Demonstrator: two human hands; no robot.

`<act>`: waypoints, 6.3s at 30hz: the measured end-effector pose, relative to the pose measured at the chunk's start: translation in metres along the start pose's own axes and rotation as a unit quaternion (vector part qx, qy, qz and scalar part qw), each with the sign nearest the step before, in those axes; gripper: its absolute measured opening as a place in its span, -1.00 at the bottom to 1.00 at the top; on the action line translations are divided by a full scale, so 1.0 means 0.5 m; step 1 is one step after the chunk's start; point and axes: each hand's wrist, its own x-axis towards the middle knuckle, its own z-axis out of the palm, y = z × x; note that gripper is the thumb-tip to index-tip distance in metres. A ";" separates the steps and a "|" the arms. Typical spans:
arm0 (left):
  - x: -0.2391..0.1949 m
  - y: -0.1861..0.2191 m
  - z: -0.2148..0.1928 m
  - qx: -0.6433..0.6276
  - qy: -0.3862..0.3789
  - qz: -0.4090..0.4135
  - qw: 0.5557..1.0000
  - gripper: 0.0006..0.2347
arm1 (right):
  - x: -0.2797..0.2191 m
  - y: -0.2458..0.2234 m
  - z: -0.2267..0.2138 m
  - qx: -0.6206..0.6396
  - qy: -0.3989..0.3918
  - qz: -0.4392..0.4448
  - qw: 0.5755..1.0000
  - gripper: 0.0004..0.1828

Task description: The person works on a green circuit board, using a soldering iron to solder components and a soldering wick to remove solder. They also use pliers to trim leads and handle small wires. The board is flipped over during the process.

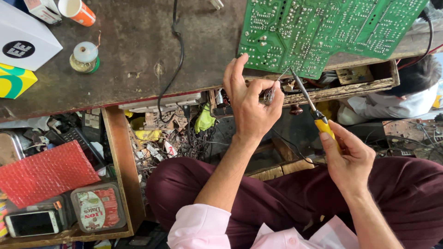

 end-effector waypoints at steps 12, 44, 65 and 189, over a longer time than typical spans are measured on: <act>0.001 -0.003 0.001 0.004 -0.010 -0.001 1.000 -0.87 | 0.028 0.002 -0.025 0.033 -0.050 0.063 0.996 -0.69; 0.001 -0.002 0.002 0.008 -0.009 -0.004 1.000 -0.89 | 0.034 -0.087 -0.073 -0.160 -0.048 -0.077 0.983 -0.62; 0.002 -0.007 0.007 0.007 -0.012 -0.008 1.000 -0.90 | 0.038 -0.036 -0.056 0.017 -0.062 0.057 0.996 -0.68; -0.091 0.006 0.010 0.113 -0.240 -0.052 0.963 -0.73 | 0.118 0.424 0.421 0.400 -0.001 0.102 0.911 -0.74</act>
